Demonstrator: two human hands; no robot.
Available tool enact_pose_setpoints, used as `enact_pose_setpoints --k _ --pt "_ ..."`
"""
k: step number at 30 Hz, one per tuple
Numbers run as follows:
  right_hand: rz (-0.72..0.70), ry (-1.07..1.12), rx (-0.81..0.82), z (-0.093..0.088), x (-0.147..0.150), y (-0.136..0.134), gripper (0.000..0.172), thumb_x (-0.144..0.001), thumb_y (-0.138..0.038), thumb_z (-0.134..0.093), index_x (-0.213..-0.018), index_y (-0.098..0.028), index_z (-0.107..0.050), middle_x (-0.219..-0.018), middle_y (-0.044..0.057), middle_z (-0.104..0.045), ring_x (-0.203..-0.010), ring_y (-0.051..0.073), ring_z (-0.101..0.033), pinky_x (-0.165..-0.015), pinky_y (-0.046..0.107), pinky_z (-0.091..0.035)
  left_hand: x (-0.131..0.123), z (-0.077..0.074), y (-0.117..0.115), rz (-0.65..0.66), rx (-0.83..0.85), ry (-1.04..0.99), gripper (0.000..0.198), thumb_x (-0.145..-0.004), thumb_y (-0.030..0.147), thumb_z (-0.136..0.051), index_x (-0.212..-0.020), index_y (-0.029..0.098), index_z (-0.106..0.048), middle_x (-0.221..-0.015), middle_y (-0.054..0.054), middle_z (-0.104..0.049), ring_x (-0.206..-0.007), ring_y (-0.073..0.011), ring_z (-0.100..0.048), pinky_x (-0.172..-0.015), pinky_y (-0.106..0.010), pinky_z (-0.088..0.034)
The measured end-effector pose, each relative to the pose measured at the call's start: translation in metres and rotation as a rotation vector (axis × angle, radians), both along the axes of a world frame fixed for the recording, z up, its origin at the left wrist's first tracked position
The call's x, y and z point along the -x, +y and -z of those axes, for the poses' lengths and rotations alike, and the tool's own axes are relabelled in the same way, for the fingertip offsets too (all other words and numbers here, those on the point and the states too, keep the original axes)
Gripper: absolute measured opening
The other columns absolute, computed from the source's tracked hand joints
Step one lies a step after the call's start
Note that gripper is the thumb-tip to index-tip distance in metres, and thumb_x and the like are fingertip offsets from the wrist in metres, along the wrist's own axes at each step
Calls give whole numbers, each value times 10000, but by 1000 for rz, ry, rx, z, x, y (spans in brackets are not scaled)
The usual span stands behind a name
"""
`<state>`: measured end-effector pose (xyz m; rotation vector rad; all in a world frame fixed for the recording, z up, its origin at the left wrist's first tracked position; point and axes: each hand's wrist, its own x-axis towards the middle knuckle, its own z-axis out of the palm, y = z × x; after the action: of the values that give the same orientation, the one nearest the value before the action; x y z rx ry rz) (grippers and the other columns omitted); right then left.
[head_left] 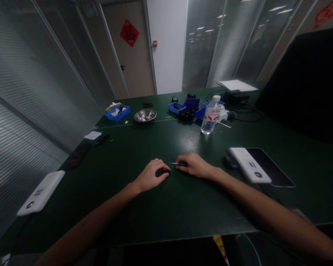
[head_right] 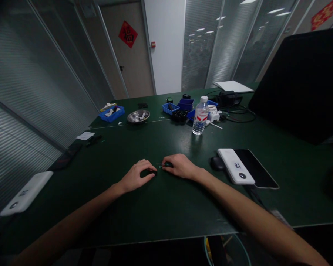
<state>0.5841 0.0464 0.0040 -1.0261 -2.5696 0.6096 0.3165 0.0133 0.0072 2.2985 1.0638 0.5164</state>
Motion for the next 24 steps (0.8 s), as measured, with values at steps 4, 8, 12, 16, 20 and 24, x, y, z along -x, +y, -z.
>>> enact_pose_setpoints --k 4,8,12,16,20,24 --pt "88 -9 21 -2 -1 -1 168 -970 -323 -628 -1100 -230 -681 -892 13 -702 -741 156 -627 -661 245 -398 0 -1 -1 4 -7 8 206 -954 336 -615 -1110 236 -705 -1066 -51 -677 -1020 -231 -586 -930 -408 -462" --pt "125 -75 -15 -2 3 -3 168 -952 -348 -653 -1066 -228 -682 -877 23 -707 -728 165 -624 -638 255 -371 -1 -2 -1 -1 -21 15 207 -958 339 -605 -1104 233 -705 -1054 -55 -679 -1011 -236 -586 -948 -429 -452" --pt "189 -80 -78 2 12 -4 154 -956 -312 -644 -1087 -233 -651 -900 27 -712 -752 175 -633 -649 259 -368 -2 -2 1 -20 -29 16 194 -958 312 -605 -1107 236 -702 -1076 -48 -682 -1027 -233 -585 -962 -428 -444" --pt "278 -81 -112 5 19 -5 172 -974 -342 -629 -1095 -221 -646 -886 36 -708 -732 177 -625 -631 257 -357 0 0 1 -20 -31 10 194 -962 311 -607 -1117 240 -700 -1105 -46 -682 -1048 -234 -587 -994 -439 -437" --pt "330 -11 -84 7 18 -3 164 -983 -334 -616 -1096 -219 -647 -915 33 -712 -727 161 -620 -621 241 -361 -1 2 3 -3 -25 5 228 -990 306 -575 -1183 251 -683 -1158 -45 -676 -1103 -229 -587 -1038 -451 -435" --pt "398 74 -76 11 15 0 150 -974 -320 -617 -1077 -216 -646 -903 21 -717 -714 156 -624 -630 240 -376 -8 -2 15 114 -76 -8 256 -1024 258 -504 -1205 258 -685 -1285 -59 -646 -1234 -223 -549 -1065 -430 -450"
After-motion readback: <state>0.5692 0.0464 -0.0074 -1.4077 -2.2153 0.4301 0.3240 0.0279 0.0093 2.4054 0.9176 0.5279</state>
